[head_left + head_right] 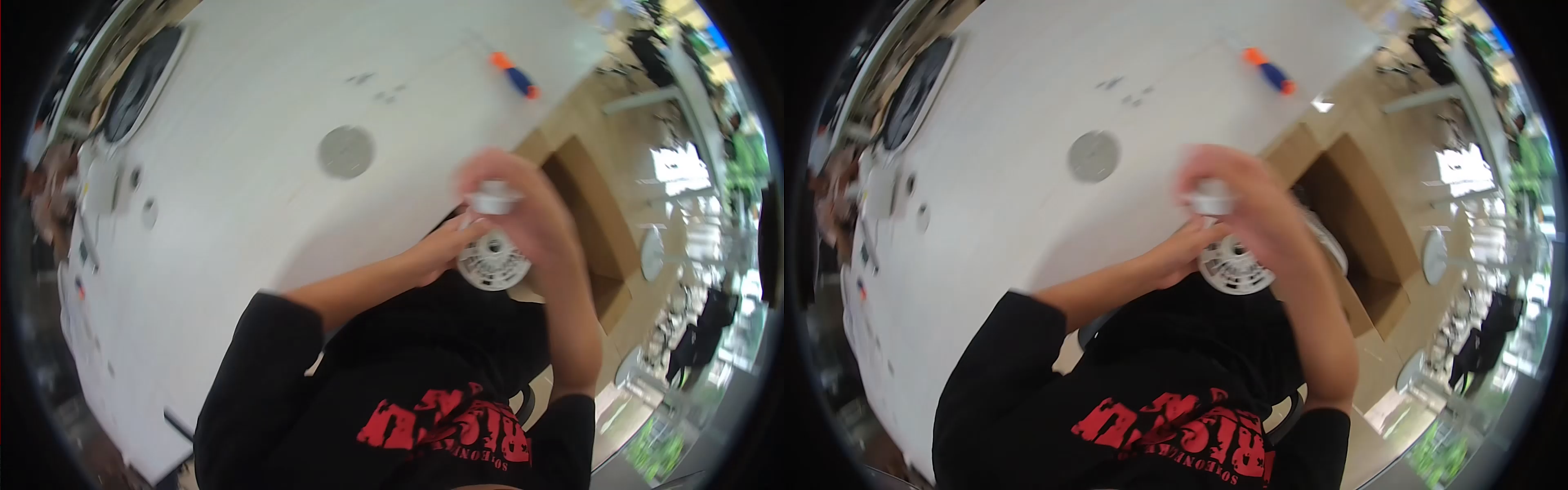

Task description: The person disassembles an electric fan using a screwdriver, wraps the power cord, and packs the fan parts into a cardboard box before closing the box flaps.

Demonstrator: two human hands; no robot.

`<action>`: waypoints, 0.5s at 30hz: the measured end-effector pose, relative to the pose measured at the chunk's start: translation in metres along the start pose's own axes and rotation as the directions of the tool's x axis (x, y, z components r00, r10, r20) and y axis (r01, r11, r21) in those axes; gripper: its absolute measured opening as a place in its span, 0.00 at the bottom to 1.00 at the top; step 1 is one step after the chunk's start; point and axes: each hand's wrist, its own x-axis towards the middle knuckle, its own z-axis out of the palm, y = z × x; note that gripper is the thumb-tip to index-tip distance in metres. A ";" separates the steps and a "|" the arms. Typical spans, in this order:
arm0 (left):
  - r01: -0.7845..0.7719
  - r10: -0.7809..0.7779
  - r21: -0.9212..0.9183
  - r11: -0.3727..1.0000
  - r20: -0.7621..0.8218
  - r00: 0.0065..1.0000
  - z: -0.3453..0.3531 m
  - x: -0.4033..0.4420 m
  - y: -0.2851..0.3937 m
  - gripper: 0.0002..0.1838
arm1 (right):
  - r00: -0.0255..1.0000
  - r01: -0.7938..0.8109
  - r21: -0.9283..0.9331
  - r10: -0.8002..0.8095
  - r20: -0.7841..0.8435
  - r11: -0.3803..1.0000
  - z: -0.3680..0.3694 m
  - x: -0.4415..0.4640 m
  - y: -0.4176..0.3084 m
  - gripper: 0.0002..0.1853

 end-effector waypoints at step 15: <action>-0.031 0.042 -0.106 0.994 0.101 0.994 -0.045 0.016 -0.025 0.24 | 0.996 0.081 -0.948 0.068 0.063 -0.309 0.060 0.164 0.094 0.36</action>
